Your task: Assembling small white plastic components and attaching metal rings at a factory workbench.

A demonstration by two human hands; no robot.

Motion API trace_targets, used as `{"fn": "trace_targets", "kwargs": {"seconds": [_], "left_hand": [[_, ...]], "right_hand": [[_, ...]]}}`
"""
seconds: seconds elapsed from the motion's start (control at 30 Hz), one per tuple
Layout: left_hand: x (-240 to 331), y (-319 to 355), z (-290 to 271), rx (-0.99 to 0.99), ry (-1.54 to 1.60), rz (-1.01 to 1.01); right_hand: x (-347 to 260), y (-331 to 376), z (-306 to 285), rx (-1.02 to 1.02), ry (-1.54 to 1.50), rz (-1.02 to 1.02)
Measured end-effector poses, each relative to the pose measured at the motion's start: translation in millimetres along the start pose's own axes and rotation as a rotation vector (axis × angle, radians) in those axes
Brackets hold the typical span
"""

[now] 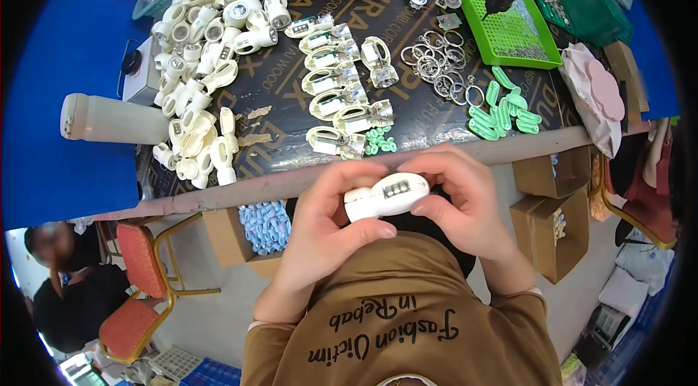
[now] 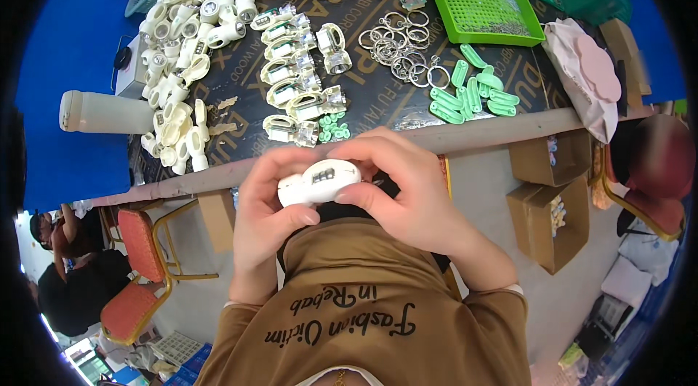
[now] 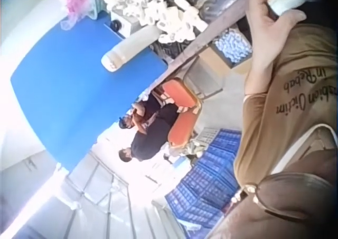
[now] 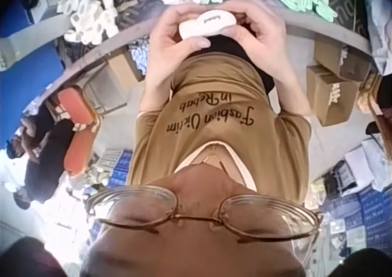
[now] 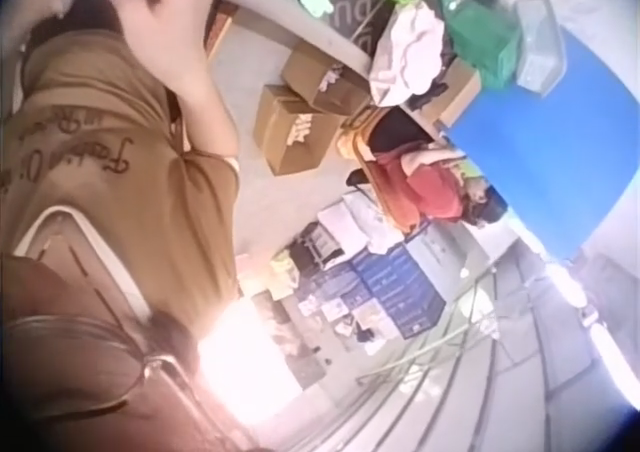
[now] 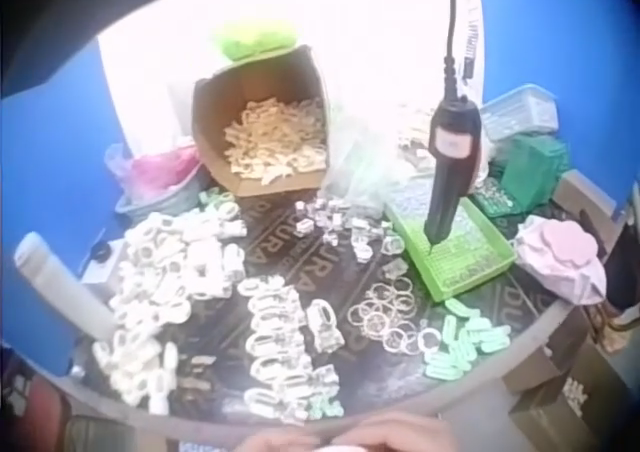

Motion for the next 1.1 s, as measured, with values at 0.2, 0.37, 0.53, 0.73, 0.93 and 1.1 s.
{"fn": "trace_targets", "kwargs": {"seconds": [0.2,0.37,0.53,0.73,0.93,1.1], "left_hand": [[18.8,8.1,-17.3,0.228,0.069,0.188],[48.8,13.0,2.2,0.206,-0.626,0.577],[54.8,16.2,6.8,0.294,-0.641,0.754],[28.8,-1.7,-10.5,0.268,-0.43,0.342],[54.4,-1.0,16.8,0.014,-0.846,0.665],[39.2,-2.6,-7.5,0.17,-0.576,0.433]], "right_hand": [[-12.3,5.3,-3.3,0.082,0.012,-0.155],[-27.6,-0.2,10.2,-0.021,0.251,-0.202],[-38.8,-0.3,9.0,0.061,0.307,-0.287],[0.4,-7.3,2.1,0.091,-0.067,0.055],[31.0,-8.1,8.8,0.007,-0.401,0.433],[-22.5,-14.2,-5.4,0.061,0.218,-0.331]]}}
Point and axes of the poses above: each hand's wrist, its own y-axis away from the middle knuckle, its own z-axis out of the palm, x = y × z, the point moved 10 cm from there along -y, towards the middle knuckle, and after that the axes turned 2 degrees about y, right-handed, at the moved point
